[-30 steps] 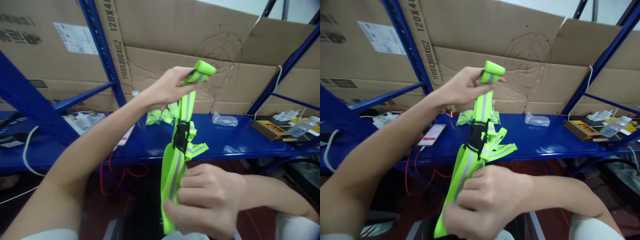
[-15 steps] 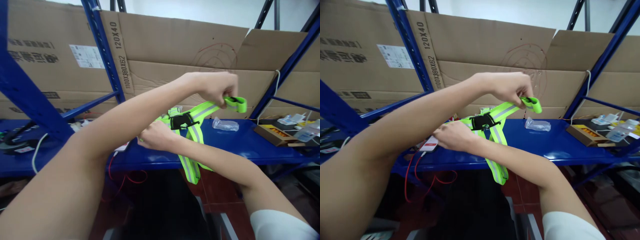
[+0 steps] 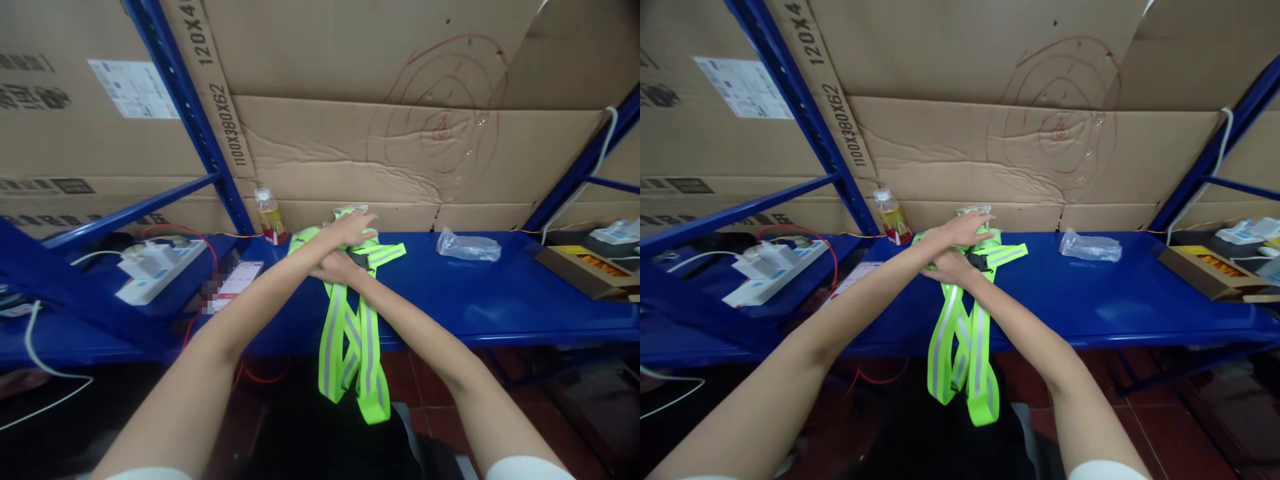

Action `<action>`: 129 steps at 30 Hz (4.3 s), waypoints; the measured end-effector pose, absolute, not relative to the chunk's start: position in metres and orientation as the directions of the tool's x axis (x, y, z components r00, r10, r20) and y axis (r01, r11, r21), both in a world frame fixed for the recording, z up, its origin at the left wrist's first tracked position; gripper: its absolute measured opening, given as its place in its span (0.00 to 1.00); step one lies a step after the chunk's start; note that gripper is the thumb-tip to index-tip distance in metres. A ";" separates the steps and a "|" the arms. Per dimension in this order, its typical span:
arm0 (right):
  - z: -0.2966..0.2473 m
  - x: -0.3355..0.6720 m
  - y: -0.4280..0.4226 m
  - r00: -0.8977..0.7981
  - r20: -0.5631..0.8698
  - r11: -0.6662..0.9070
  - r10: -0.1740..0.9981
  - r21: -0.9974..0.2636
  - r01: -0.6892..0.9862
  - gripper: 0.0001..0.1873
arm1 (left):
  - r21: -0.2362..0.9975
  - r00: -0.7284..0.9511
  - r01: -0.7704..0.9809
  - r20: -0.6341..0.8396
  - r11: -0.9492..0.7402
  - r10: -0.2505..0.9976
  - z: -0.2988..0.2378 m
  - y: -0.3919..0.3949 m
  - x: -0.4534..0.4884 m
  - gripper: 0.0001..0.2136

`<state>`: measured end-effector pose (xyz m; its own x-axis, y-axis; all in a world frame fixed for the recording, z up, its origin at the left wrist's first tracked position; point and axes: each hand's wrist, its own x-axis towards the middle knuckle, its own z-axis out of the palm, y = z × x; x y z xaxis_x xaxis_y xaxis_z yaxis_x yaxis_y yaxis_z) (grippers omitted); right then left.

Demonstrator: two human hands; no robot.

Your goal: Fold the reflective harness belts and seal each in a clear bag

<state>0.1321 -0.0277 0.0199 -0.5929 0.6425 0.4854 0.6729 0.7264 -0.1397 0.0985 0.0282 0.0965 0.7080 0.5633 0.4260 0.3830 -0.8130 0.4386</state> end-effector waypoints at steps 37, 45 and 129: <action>0.008 0.269 -0.058 -0.334 0.384 0.378 0.861 -0.042 0.925 0.34 | -0.028 0.789 0.589 0.239 -0.808 0.567 0.006 0.015 -0.018 0.12; 0.022 0.283 -0.058 -0.295 0.251 0.386 0.922 -0.531 0.754 0.38 | -0.102 0.763 0.595 0.382 -0.797 0.521 0.014 0.019 -0.033 0.15; 0.025 0.247 -0.058 0.192 0.277 0.314 0.941 -0.928 -0.198 0.22 | 0.894 0.232 -0.358 0.364 -0.269 0.902 0.004 0.010 0.006 0.34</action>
<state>0.2471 -0.0580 0.0255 0.1922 0.9414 0.2773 -0.1984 0.3139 -0.9285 0.0063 0.0098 0.0039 0.2316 0.9020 0.3645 -0.3582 -0.2693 0.8940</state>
